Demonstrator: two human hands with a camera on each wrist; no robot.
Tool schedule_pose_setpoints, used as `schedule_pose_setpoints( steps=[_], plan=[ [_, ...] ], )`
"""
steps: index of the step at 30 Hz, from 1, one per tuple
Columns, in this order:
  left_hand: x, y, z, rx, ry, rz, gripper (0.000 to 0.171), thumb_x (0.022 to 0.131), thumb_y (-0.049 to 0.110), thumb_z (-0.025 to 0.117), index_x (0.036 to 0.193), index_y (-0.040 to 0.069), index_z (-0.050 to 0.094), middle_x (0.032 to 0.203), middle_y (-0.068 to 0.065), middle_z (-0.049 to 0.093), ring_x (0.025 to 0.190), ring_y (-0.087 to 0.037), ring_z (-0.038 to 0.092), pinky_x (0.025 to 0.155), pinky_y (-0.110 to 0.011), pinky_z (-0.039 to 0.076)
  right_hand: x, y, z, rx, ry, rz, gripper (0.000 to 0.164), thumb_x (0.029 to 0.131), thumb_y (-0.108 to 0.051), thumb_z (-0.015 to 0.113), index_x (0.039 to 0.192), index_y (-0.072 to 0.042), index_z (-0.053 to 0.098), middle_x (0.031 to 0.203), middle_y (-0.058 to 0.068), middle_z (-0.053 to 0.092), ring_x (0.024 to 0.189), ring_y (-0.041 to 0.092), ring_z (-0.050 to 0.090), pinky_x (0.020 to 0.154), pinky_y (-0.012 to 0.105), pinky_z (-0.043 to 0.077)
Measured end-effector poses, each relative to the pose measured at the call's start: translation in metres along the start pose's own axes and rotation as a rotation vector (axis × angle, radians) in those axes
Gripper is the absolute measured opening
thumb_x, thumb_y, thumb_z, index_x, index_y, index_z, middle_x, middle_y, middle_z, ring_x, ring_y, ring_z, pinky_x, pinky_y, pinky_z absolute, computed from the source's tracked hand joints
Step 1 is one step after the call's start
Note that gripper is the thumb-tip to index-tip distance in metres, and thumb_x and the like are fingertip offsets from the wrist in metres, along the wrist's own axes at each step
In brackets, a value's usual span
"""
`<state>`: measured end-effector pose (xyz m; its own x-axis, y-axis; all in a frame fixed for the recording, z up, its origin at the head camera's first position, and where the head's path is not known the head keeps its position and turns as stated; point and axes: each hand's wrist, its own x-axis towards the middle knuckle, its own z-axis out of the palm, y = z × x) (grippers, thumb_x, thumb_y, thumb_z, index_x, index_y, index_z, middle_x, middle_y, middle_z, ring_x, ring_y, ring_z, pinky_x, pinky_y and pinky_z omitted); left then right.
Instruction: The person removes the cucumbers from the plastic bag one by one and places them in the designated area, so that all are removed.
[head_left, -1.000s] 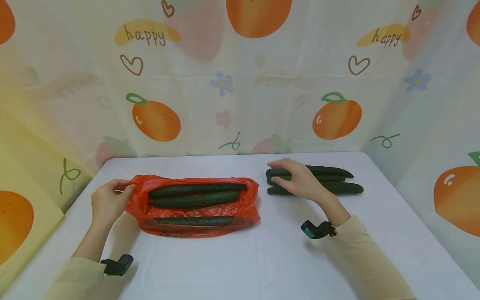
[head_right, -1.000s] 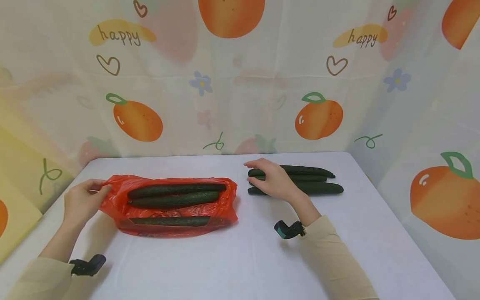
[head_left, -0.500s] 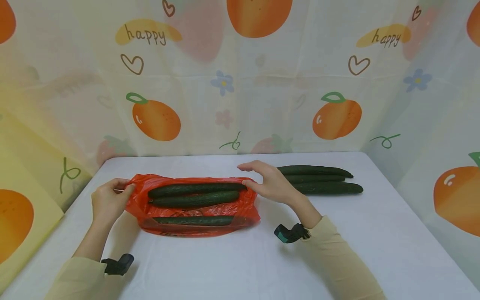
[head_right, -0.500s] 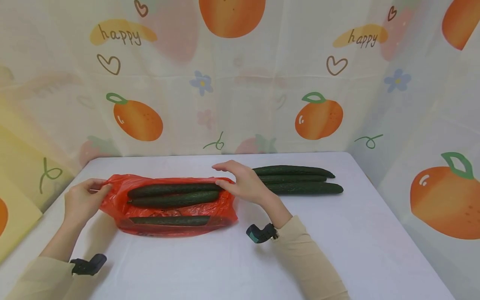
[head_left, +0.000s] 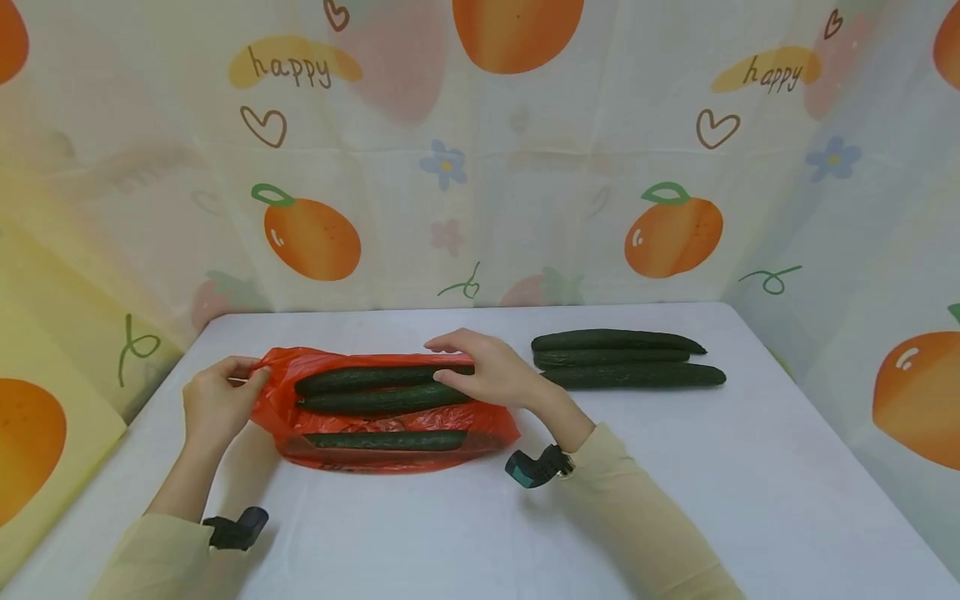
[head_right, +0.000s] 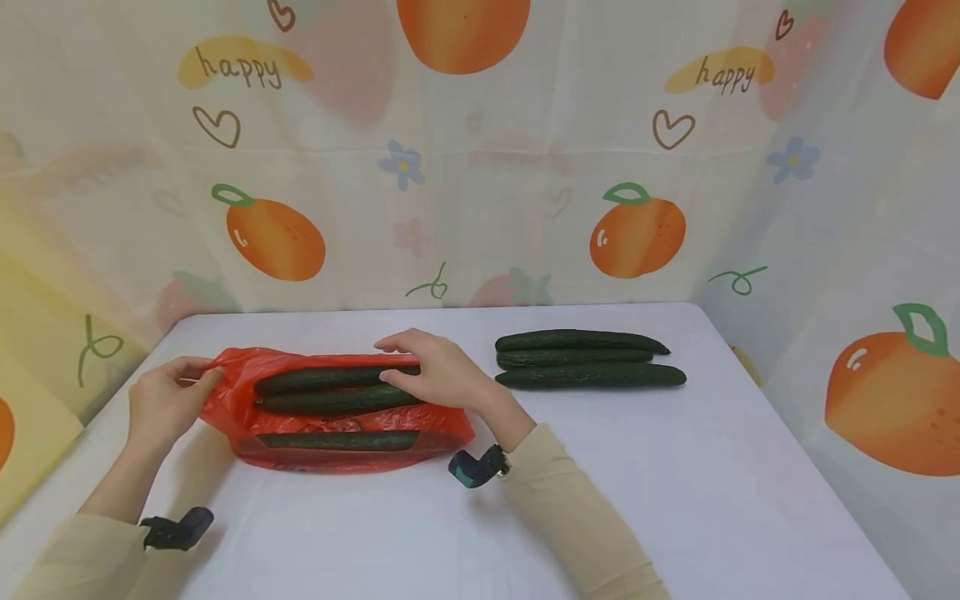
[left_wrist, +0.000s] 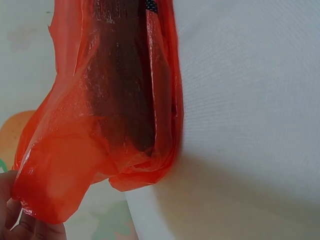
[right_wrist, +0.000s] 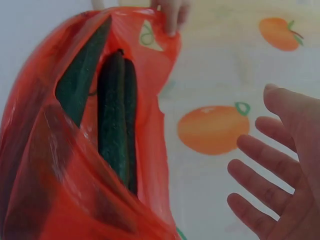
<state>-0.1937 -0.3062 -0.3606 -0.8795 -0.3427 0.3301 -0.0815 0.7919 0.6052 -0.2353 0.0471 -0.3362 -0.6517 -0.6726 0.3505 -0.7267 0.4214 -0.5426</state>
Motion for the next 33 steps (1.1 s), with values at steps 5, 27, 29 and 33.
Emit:
schedule_pose_setpoints(
  steps=[5,27,29,33],
  plan=[
    [0.001,0.001,0.001,0.007,-0.005,-0.004,0.025,0.087,0.023,0.058,0.097,0.003,0.068,0.089,-0.019,0.068,0.065,-0.005,0.053,0.054,-0.015,0.039,0.009,-0.001,0.010,0.009,-0.059,0.018,0.041,0.088,-0.025,0.061,0.126,-0.012,0.054,0.124,0.001,0.058,0.112,0.015,0.054,0.094,0.033,0.044],
    [0.001,0.004,0.001,-0.001,-0.020,0.006,0.025,0.087,0.023,0.058,0.098,0.002,0.068,0.089,-0.019,0.068,0.065,-0.006,0.053,0.054,-0.016,0.039,0.054,0.003,0.044,-0.057,-0.277,0.055,0.040,0.090,-0.028,0.058,0.125,-0.012,0.054,0.121,0.004,0.060,0.112,0.015,0.056,0.095,0.023,0.041],
    [0.001,0.004,0.001,-0.009,-0.025,0.002,0.026,0.087,0.023,0.058,0.098,0.002,0.068,0.089,-0.020,0.068,0.067,-0.010,0.055,0.053,-0.015,0.039,0.057,0.004,0.048,-0.051,-0.287,0.066,0.040,0.090,-0.028,0.058,0.125,-0.011,0.054,0.121,0.003,0.060,0.112,0.014,0.056,0.095,0.023,0.041],
    [0.001,0.005,0.003,-0.021,-0.038,-0.011,0.026,0.088,0.023,0.057,0.099,0.001,0.067,0.091,-0.021,0.067,0.074,-0.022,0.059,0.051,-0.014,0.040,0.060,0.008,0.054,-0.050,-0.319,0.110,0.040,0.090,-0.030,0.057,0.126,-0.012,0.054,0.122,0.000,0.059,0.113,0.012,0.055,0.096,0.023,0.040]
  ],
)
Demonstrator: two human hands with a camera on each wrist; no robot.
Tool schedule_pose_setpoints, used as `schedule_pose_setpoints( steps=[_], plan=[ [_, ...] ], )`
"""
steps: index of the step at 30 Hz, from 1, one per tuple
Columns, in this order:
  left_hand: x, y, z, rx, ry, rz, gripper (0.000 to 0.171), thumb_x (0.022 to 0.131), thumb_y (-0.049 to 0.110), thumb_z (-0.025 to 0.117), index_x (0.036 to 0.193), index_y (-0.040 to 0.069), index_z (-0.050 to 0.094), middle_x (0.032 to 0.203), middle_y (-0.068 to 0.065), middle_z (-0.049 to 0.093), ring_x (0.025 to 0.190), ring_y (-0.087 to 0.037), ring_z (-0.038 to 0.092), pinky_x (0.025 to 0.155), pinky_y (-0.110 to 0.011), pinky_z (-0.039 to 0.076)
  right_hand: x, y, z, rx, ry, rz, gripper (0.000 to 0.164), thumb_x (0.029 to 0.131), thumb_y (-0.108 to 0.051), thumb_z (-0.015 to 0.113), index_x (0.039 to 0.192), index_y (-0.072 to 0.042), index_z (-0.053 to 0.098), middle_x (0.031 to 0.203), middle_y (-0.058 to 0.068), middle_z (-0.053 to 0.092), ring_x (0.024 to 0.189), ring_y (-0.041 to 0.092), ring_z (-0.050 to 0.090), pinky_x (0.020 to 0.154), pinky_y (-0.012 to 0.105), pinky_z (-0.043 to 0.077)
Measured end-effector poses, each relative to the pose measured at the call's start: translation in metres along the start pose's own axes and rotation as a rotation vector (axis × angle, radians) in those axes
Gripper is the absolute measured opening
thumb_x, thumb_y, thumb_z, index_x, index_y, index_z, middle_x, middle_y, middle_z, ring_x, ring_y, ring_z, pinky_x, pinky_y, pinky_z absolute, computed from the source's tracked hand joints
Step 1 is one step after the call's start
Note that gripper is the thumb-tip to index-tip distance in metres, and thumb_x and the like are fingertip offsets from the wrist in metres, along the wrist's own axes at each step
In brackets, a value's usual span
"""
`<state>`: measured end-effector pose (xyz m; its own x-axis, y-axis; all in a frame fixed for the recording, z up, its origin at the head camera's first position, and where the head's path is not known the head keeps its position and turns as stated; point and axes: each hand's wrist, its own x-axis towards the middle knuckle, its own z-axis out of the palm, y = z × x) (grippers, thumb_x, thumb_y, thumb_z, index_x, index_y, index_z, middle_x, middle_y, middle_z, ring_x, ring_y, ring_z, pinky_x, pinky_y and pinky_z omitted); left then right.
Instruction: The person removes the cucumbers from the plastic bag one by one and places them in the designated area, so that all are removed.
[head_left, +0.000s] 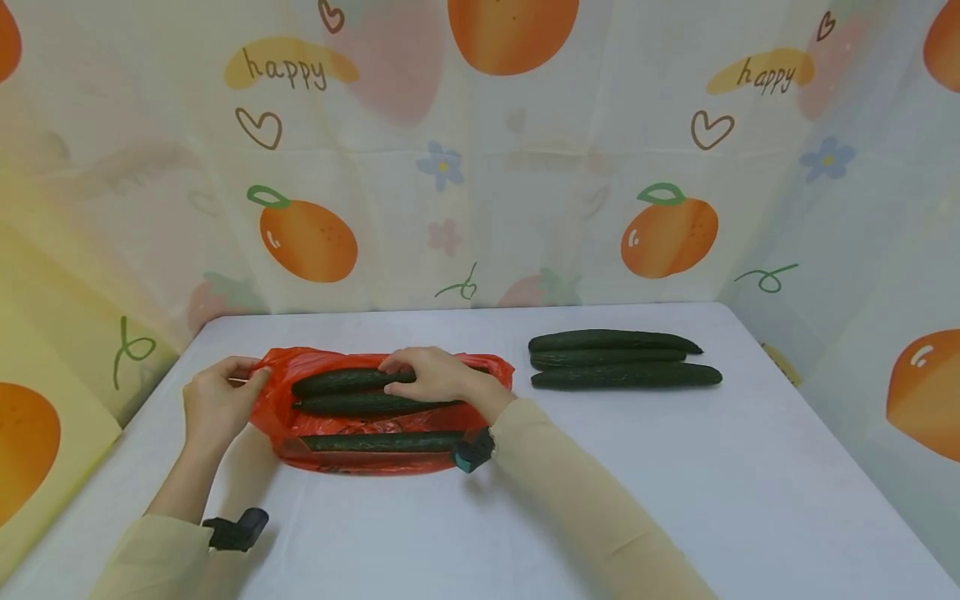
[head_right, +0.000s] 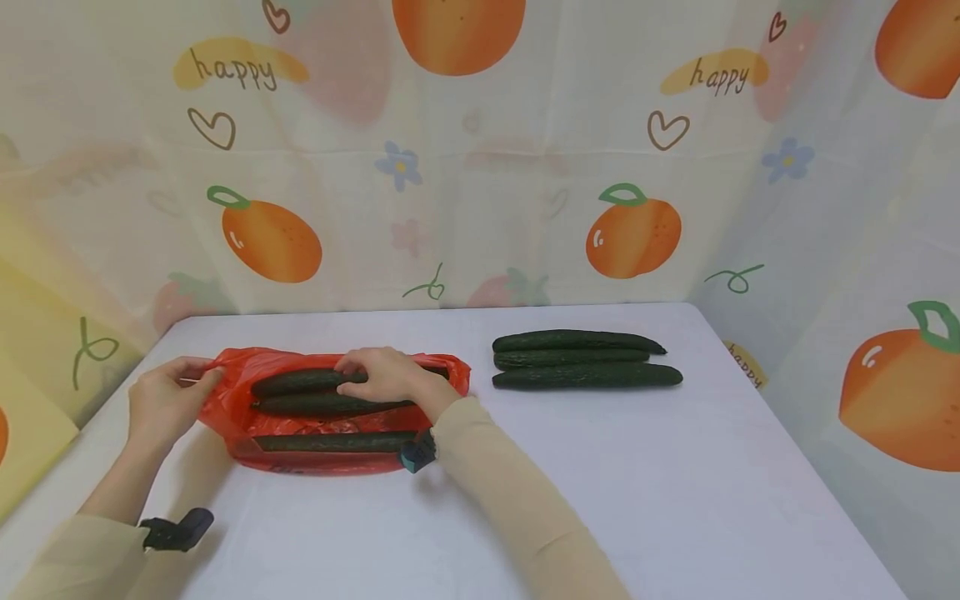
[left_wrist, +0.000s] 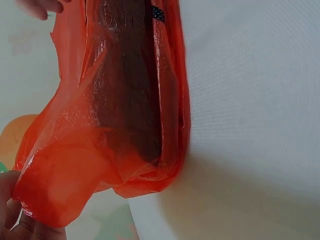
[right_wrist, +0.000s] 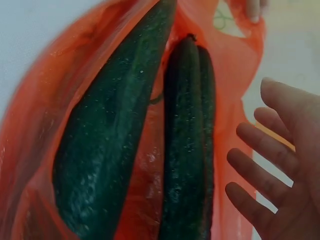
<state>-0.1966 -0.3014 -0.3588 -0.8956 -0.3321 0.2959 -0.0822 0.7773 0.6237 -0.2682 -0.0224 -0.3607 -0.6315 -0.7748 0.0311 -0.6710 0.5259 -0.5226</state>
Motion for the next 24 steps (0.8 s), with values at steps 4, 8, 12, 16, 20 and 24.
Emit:
schedule_pose_setpoints(
  steps=[4,8,12,16,20,24],
  plan=[
    [-0.001,0.001,0.000,-0.007,-0.009,-0.011,0.028,0.088,0.023,0.057,0.101,0.000,0.066,0.092,-0.022,0.066,0.079,-0.029,0.060,0.051,-0.014,0.040,0.002,0.004,0.006,-0.008,-0.026,0.044,0.040,0.090,-0.034,0.056,0.126,-0.015,0.054,0.122,-0.003,0.059,0.112,0.009,0.054,0.096,0.022,0.040],
    [-0.001,0.001,0.001,-0.001,-0.007,-0.009,0.028,0.088,0.024,0.057,0.101,0.001,0.067,0.092,-0.021,0.067,0.079,-0.029,0.060,0.052,-0.015,0.040,0.003,0.007,0.013,0.002,-0.041,0.068,0.040,0.090,-0.033,0.056,0.126,-0.014,0.055,0.121,-0.003,0.060,0.111,0.009,0.054,0.094,0.021,0.041],
    [0.000,0.000,0.002,0.003,0.000,0.001,0.027,0.088,0.024,0.057,0.100,0.002,0.067,0.091,-0.021,0.067,0.077,-0.027,0.061,0.052,-0.015,0.039,0.002,0.008,0.018,0.015,-0.051,0.102,0.040,0.090,-0.033,0.056,0.125,-0.015,0.055,0.120,-0.003,0.060,0.108,0.009,0.054,0.092,0.022,0.042],
    [0.000,-0.002,0.003,0.000,0.001,-0.002,0.027,0.088,0.024,0.057,0.100,0.002,0.067,0.092,-0.021,0.067,0.077,-0.027,0.060,0.051,-0.014,0.040,0.003,0.010,0.023,0.007,-0.047,0.130,0.040,0.090,-0.036,0.056,0.126,-0.017,0.055,0.120,-0.004,0.060,0.104,0.008,0.055,0.091,0.022,0.043],
    [0.001,-0.002,0.003,-0.005,-0.002,-0.010,0.028,0.088,0.024,0.057,0.101,0.001,0.067,0.093,-0.021,0.067,0.080,-0.029,0.060,0.051,-0.013,0.040,0.006,0.011,0.027,-0.007,-0.054,0.155,0.042,0.090,-0.037,0.056,0.127,-0.018,0.055,0.122,-0.004,0.060,0.104,0.007,0.055,0.094,0.024,0.042],
    [0.001,-0.002,0.004,-0.005,-0.003,-0.013,0.028,0.088,0.024,0.057,0.101,0.002,0.067,0.093,-0.021,0.067,0.079,-0.027,0.060,0.051,-0.014,0.040,0.008,0.009,0.030,-0.022,-0.069,0.187,0.043,0.089,-0.038,0.056,0.127,-0.019,0.054,0.124,-0.005,0.059,0.109,0.008,0.054,0.097,0.026,0.041]
  ],
)
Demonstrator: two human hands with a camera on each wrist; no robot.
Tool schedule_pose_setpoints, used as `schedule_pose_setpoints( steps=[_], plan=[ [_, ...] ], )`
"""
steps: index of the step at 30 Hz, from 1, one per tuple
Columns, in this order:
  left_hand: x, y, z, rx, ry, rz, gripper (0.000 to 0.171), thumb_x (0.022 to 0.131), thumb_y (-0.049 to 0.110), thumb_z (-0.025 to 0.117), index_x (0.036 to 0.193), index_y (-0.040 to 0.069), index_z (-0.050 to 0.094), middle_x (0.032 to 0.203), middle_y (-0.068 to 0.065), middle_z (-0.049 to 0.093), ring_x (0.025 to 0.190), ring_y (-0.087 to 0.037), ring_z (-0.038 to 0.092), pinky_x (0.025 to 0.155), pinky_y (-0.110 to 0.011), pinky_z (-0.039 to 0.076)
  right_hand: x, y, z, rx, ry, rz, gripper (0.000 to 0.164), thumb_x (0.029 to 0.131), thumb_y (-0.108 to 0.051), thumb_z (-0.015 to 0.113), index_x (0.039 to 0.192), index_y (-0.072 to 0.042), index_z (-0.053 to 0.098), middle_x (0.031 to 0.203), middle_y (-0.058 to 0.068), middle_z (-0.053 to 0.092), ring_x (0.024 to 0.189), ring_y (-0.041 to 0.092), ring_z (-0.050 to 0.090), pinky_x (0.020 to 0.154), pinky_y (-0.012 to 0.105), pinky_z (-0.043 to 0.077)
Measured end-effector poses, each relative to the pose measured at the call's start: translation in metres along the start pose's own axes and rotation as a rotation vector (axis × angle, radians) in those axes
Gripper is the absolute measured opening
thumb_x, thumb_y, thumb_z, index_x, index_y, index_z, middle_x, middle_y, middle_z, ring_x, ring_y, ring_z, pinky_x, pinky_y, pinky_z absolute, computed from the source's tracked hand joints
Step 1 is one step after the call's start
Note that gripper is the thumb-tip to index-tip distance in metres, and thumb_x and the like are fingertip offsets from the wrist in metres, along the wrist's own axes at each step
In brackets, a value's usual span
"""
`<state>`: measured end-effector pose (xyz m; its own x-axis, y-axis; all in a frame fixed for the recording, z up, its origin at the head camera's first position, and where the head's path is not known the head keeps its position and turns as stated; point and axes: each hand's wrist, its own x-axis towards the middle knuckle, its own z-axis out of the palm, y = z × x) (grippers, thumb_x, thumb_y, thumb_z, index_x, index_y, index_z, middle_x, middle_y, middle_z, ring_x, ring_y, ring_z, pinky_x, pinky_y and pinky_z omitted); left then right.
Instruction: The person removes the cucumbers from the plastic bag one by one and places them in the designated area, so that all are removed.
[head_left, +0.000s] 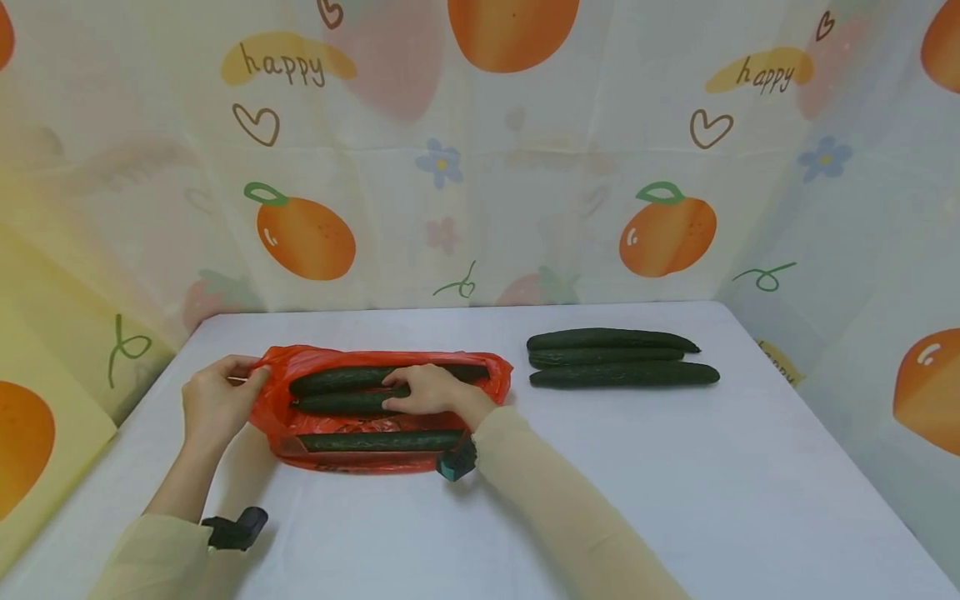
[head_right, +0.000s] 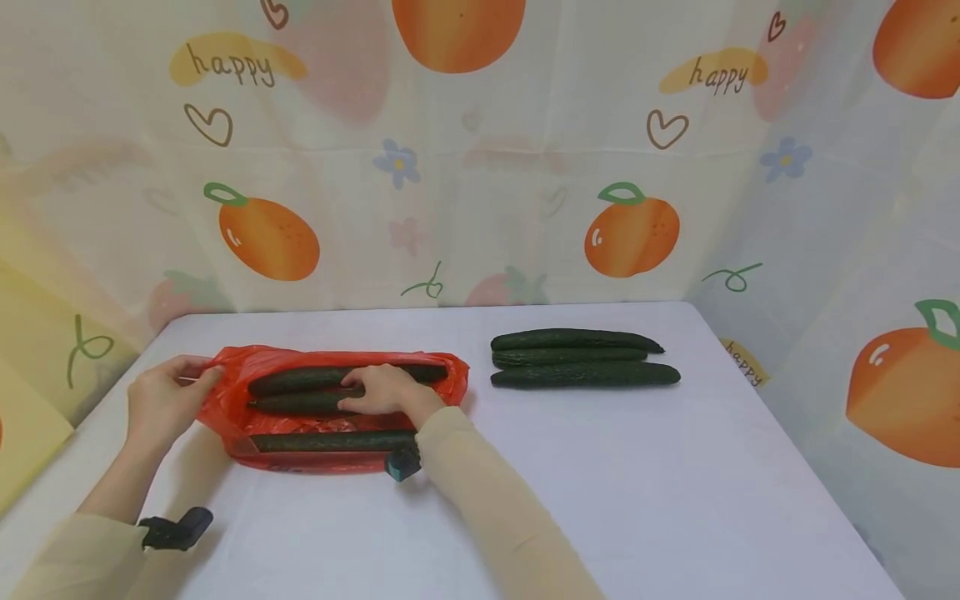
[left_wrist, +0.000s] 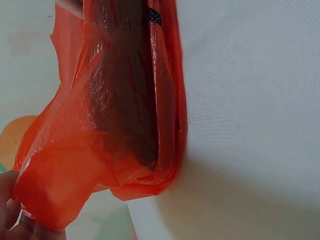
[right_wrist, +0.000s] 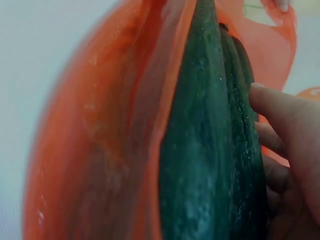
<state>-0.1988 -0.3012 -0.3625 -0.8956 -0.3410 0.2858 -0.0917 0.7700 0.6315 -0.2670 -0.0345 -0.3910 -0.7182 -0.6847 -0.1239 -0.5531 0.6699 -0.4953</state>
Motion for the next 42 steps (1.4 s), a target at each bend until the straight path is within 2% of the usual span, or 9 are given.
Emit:
schedule_pose_setpoints(
  steps=[11,20,26,33,35,40,42],
  plan=[
    [0.001,0.000,-0.002,0.016,-0.005,-0.010,0.028,0.088,0.025,0.057,0.101,0.003,0.067,0.093,-0.019,0.067,0.078,-0.024,0.059,0.052,-0.016,0.040,0.004,-0.005,0.005,-0.094,-0.005,0.011,0.041,0.087,-0.036,0.060,0.124,-0.019,0.058,0.120,-0.006,0.061,0.106,0.007,0.056,0.095,0.025,0.042],
    [0.001,-0.001,-0.004,0.011,0.004,0.011,0.028,0.088,0.024,0.057,0.100,0.001,0.067,0.093,-0.021,0.067,0.079,-0.028,0.060,0.051,-0.015,0.039,0.004,-0.009,0.008,-0.190,0.018,0.045,0.043,0.085,-0.037,0.062,0.125,-0.020,0.058,0.112,-0.003,0.059,0.102,0.010,0.055,0.088,0.028,0.046],
    [0.001,-0.002,-0.003,0.011,0.007,0.010,0.027,0.088,0.024,0.058,0.100,0.002,0.067,0.092,-0.020,0.067,0.074,-0.022,0.059,0.050,-0.015,0.040,0.001,-0.010,0.010,-0.263,0.035,0.040,0.042,0.087,-0.037,0.058,0.127,-0.021,0.056,0.117,-0.001,0.057,0.106,0.012,0.055,0.089,0.029,0.046],
    [0.000,-0.002,-0.003,0.001,-0.003,-0.005,0.029,0.088,0.025,0.057,0.101,0.001,0.067,0.093,-0.021,0.067,0.078,-0.027,0.060,0.049,-0.015,0.041,-0.004,-0.010,0.012,-0.246,0.072,0.000,0.040,0.088,-0.033,0.058,0.126,-0.019,0.055,0.117,0.001,0.056,0.101,0.014,0.057,0.087,0.028,0.047],
    [0.000,-0.002,-0.003,0.006,0.000,-0.004,0.029,0.088,0.025,0.057,0.101,0.001,0.067,0.093,-0.021,0.067,0.074,-0.022,0.059,0.050,-0.015,0.040,-0.005,-0.009,0.013,-0.229,0.088,-0.017,0.040,0.089,-0.031,0.058,0.126,-0.018,0.056,0.116,0.001,0.057,0.100,0.014,0.057,0.086,0.028,0.047],
    [-0.001,-0.002,-0.005,0.013,0.013,-0.002,0.027,0.087,0.024,0.058,0.100,0.002,0.068,0.091,-0.020,0.068,0.063,-0.002,0.051,0.050,-0.015,0.040,-0.007,-0.006,0.014,-0.197,0.115,-0.051,0.038,0.090,-0.029,0.056,0.126,-0.017,0.056,0.119,-0.001,0.059,0.107,0.013,0.056,0.092,0.028,0.044],
    [-0.001,-0.002,-0.006,0.006,0.010,-0.004,0.027,0.087,0.024,0.058,0.100,0.002,0.068,0.091,-0.020,0.068,0.062,0.001,0.048,0.050,-0.015,0.041,-0.008,-0.005,0.015,-0.184,0.122,-0.056,0.038,0.090,-0.029,0.056,0.126,-0.017,0.056,0.121,-0.002,0.060,0.110,0.012,0.055,0.095,0.028,0.043]
  ],
)
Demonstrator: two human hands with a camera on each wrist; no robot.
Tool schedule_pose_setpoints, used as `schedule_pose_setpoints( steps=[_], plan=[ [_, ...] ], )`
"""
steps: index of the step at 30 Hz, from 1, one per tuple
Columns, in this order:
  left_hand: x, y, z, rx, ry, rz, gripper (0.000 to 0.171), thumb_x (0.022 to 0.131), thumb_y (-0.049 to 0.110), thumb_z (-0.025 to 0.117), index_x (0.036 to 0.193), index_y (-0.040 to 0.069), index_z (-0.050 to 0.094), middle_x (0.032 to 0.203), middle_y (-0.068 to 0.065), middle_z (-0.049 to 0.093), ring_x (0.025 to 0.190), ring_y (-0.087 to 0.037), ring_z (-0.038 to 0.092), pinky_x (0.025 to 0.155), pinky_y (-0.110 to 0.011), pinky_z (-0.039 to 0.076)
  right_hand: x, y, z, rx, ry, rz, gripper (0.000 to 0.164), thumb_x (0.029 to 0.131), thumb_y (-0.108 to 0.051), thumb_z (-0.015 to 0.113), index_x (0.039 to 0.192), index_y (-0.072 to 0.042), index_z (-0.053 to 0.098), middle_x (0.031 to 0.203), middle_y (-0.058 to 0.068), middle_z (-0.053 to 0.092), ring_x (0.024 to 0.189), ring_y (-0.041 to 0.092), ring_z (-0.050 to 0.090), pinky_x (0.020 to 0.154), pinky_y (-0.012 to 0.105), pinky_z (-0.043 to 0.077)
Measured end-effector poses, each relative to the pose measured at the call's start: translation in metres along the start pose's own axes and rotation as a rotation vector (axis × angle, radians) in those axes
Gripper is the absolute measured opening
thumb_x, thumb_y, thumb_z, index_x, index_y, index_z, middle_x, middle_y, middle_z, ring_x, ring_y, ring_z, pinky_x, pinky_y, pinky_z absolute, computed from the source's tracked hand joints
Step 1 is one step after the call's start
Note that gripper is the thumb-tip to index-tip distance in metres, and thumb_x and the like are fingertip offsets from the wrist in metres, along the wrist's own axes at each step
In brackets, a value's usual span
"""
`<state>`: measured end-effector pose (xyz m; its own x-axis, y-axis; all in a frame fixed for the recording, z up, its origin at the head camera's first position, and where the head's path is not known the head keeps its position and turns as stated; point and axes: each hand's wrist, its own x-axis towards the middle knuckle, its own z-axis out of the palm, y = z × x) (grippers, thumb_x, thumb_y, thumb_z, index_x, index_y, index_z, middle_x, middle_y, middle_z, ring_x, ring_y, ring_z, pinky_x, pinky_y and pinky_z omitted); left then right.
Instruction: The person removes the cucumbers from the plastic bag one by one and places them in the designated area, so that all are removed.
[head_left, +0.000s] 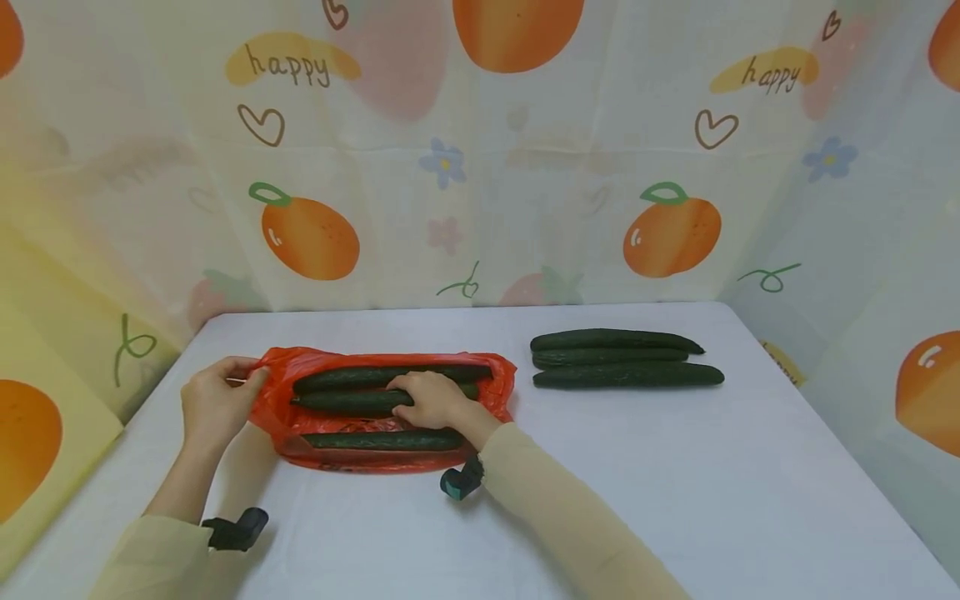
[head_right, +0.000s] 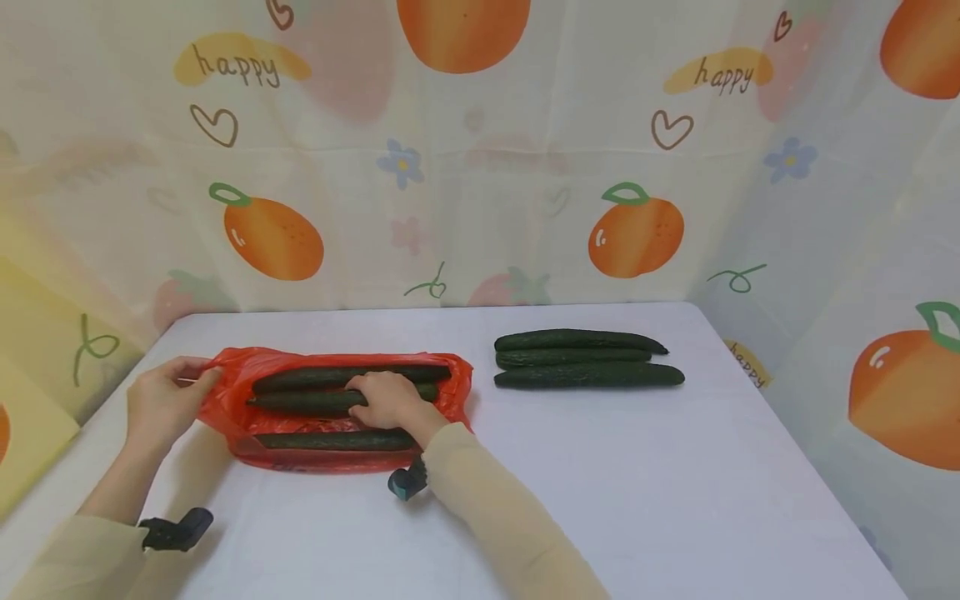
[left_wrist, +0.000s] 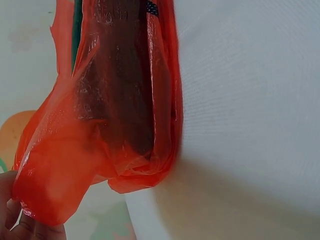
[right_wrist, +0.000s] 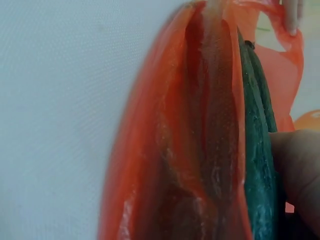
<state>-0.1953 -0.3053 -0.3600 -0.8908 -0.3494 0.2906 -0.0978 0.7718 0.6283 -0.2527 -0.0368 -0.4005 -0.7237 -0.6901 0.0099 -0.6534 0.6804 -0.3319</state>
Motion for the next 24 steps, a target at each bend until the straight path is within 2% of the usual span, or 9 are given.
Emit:
schedule_pose_setpoints(
  steps=[3,7,13,24],
  plan=[
    [-0.001,0.000,0.001,-0.006,-0.005,-0.003,0.027,0.087,0.023,0.058,0.100,0.002,0.068,0.090,-0.020,0.067,0.063,-0.002,0.050,0.049,-0.015,0.042,-0.002,0.002,-0.001,0.042,0.016,0.000,0.038,0.090,-0.028,0.057,0.125,-0.015,0.056,0.120,-0.003,0.060,0.109,0.011,0.055,0.095,0.027,0.042],
    [-0.001,0.001,0.001,-0.004,-0.005,0.003,0.026,0.088,0.022,0.058,0.099,0.001,0.067,0.090,-0.021,0.067,0.068,-0.014,0.056,0.048,-0.015,0.042,-0.005,0.002,-0.005,0.108,0.058,-0.001,0.039,0.090,-0.027,0.058,0.126,-0.014,0.054,0.120,-0.002,0.060,0.106,0.010,0.055,0.095,0.027,0.043],
    [-0.002,0.004,-0.001,-0.008,-0.012,0.003,0.027,0.088,0.021,0.057,0.101,0.000,0.066,0.092,-0.022,0.066,0.077,-0.029,0.060,0.048,-0.015,0.042,-0.008,0.001,-0.014,0.141,0.145,-0.046,0.040,0.090,-0.026,0.058,0.128,-0.013,0.052,0.120,-0.002,0.059,0.105,0.010,0.054,0.096,0.026,0.041],
    [0.000,0.002,0.001,-0.010,-0.010,0.006,0.025,0.087,0.019,0.057,0.101,0.000,0.066,0.092,-0.022,0.066,0.079,-0.031,0.061,0.047,-0.017,0.042,-0.018,-0.007,-0.030,0.157,0.170,-0.100,0.039,0.089,-0.026,0.059,0.127,-0.016,0.053,0.119,-0.005,0.059,0.103,0.009,0.053,0.094,0.025,0.042]
  ],
)
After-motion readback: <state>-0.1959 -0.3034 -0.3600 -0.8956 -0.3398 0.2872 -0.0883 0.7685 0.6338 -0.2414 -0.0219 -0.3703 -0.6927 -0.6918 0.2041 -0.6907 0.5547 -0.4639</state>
